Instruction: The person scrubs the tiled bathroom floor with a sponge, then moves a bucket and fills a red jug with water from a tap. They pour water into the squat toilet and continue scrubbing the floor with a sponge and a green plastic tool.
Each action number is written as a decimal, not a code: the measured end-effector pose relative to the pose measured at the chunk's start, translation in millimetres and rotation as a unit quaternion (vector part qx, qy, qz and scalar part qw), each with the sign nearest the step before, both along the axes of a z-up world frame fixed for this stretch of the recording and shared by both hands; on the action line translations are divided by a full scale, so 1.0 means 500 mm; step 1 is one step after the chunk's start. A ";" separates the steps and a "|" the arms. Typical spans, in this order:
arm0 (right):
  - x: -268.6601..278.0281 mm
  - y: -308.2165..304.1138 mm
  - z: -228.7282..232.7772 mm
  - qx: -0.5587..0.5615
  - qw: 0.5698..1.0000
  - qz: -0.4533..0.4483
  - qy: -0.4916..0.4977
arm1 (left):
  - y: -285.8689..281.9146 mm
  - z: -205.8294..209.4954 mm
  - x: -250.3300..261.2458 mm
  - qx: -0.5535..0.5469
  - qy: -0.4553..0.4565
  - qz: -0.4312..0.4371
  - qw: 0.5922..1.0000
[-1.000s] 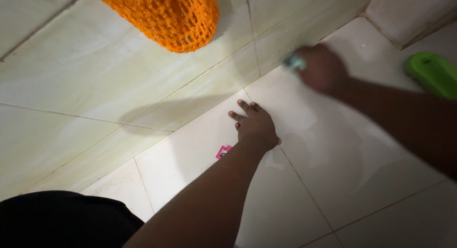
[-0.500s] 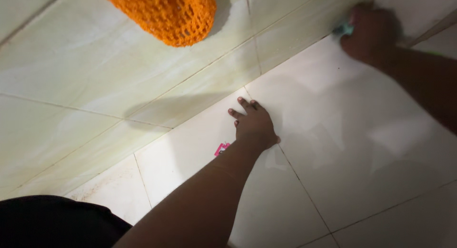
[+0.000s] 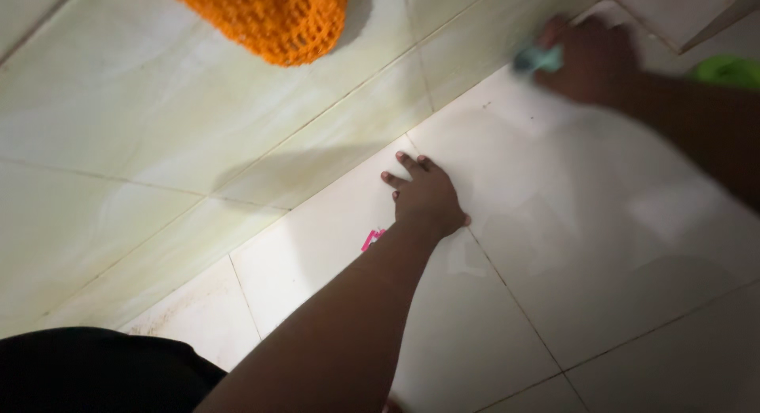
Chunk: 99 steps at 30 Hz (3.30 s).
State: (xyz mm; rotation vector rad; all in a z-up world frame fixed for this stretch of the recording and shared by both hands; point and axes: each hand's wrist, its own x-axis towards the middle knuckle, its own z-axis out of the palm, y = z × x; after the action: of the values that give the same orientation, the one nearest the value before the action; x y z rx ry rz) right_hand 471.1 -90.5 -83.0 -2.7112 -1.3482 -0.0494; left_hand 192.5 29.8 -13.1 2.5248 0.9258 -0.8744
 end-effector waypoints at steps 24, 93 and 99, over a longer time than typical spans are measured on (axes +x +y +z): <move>-0.282 0.130 0.031 0.119 0.984 0.116 0.057 | 0.001 0.013 0.008 -0.005 0.017 0.012 1.000; 0.107 -0.100 -0.032 -0.080 0.991 -0.019 -0.106 | 0.010 0.015 0.015 0.008 0.011 -0.008 1.000; 0.052 -0.206 -0.035 0.005 0.995 -0.045 -0.085 | 0.007 0.011 0.025 -0.003 0.025 0.002 1.000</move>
State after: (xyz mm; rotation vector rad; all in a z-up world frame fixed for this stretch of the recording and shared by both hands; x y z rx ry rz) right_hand 497.3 -193.3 -100.4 -2.8129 -1.2604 -0.3013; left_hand 205.2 33.2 -7.6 2.5055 0.9417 -0.9416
